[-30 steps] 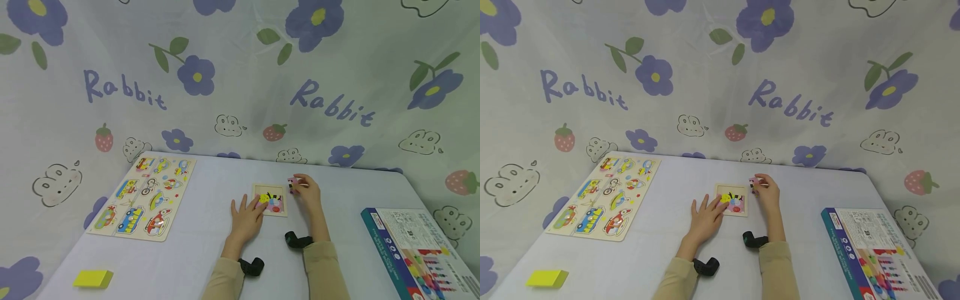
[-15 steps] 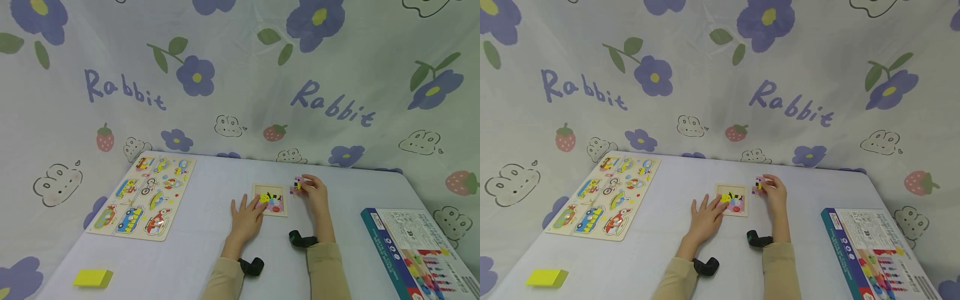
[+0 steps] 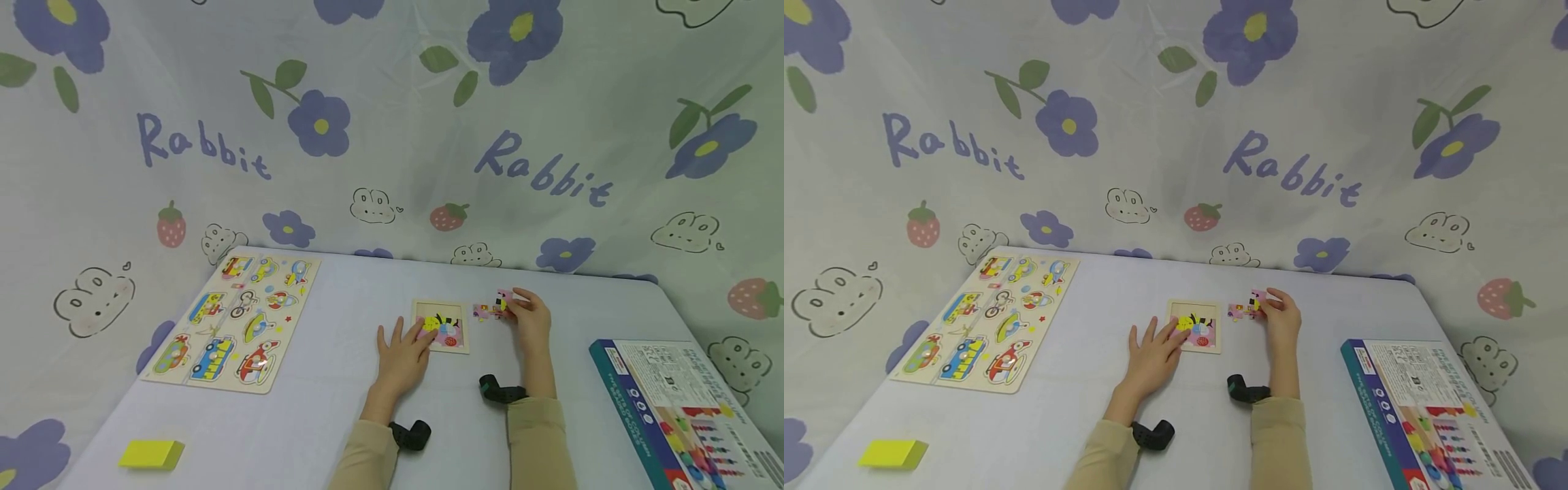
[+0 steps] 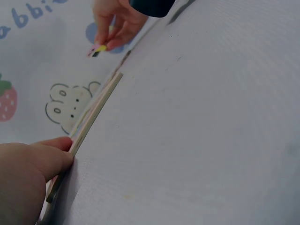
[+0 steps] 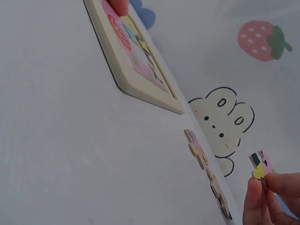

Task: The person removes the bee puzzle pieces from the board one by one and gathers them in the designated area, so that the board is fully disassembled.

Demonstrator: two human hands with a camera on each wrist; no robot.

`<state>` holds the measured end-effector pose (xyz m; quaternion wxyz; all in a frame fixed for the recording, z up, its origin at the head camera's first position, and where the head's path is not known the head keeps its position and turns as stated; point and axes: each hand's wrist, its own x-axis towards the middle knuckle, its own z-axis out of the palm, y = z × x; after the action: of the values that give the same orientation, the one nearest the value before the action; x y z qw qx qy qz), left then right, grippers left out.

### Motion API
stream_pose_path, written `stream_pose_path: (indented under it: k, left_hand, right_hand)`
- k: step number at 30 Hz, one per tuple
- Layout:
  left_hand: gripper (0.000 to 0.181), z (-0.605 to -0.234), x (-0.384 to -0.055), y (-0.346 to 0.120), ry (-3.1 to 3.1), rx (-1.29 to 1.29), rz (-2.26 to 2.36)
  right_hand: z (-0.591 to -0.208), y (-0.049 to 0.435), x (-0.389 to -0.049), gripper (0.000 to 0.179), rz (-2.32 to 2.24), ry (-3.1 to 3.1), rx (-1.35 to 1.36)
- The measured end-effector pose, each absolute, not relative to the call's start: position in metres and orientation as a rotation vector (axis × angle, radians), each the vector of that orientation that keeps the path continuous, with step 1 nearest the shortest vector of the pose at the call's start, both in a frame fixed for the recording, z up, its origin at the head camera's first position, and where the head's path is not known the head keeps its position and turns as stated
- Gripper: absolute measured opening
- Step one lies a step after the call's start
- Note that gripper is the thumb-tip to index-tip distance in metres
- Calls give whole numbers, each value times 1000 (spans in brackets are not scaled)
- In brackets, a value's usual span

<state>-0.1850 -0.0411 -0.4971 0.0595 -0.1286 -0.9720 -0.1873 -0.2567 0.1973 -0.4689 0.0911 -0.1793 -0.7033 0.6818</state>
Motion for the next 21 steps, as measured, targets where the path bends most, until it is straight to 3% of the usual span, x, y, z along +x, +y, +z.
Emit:
stream_pose_path:
  k: [18, 21]
  left_hand:
    - [35, -511, -189, -42, -2874, -425, -573]
    - [34, -500, -186, -42, -2912, -409, -576]
  right_hand:
    - [-465, 209, -251, 34, 1738, -2200, -829]
    - [-465, 210, -249, 34, 1690, -2220, -846]
